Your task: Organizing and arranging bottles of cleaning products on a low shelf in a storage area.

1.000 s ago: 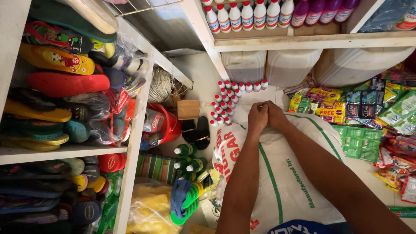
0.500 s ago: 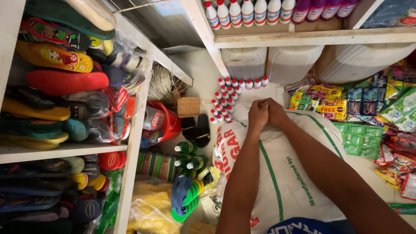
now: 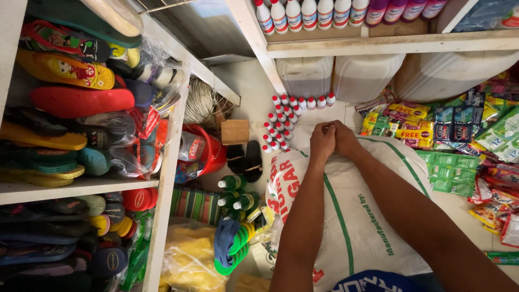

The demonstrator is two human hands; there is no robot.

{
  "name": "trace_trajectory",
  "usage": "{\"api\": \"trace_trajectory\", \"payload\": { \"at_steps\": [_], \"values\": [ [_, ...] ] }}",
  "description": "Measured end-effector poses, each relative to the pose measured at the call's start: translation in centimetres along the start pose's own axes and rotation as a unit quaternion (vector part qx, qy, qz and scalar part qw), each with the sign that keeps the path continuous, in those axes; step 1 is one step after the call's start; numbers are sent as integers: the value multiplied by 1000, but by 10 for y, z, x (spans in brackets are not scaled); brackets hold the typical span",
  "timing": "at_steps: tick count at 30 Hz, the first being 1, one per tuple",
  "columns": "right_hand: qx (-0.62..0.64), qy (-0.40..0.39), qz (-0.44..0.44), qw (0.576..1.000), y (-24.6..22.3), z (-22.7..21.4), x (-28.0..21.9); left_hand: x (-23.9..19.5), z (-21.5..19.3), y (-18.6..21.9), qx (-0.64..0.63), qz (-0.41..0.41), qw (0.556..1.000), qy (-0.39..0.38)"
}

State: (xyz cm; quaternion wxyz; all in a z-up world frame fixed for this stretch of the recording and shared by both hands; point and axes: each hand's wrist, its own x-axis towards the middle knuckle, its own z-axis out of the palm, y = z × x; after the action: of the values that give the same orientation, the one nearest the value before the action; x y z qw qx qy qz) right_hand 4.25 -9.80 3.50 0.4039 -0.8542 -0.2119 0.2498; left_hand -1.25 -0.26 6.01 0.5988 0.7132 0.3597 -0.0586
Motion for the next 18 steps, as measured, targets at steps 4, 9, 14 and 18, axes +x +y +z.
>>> {"api": "trace_trajectory", "payload": {
  "at_steps": [4, 9, 14, 18],
  "values": [
    [-7, 2, -2, 1000, 0, 1, 3, -2, 0, 1, -6, 9, 1000, 2],
    [-22, 6, -6, 1000, 0, 2, 5, -1, 1, 1, 5, 0, 1000, 8],
    [-33, 9, -9, 999, 1, 4, 6, 2, 2, -2, -4, 0, 1000, 6],
    [-45, 12, -13, 999, 3, 4, 9, -1, 1, 1, -2, 0, 1000, 2]
  ]
}}
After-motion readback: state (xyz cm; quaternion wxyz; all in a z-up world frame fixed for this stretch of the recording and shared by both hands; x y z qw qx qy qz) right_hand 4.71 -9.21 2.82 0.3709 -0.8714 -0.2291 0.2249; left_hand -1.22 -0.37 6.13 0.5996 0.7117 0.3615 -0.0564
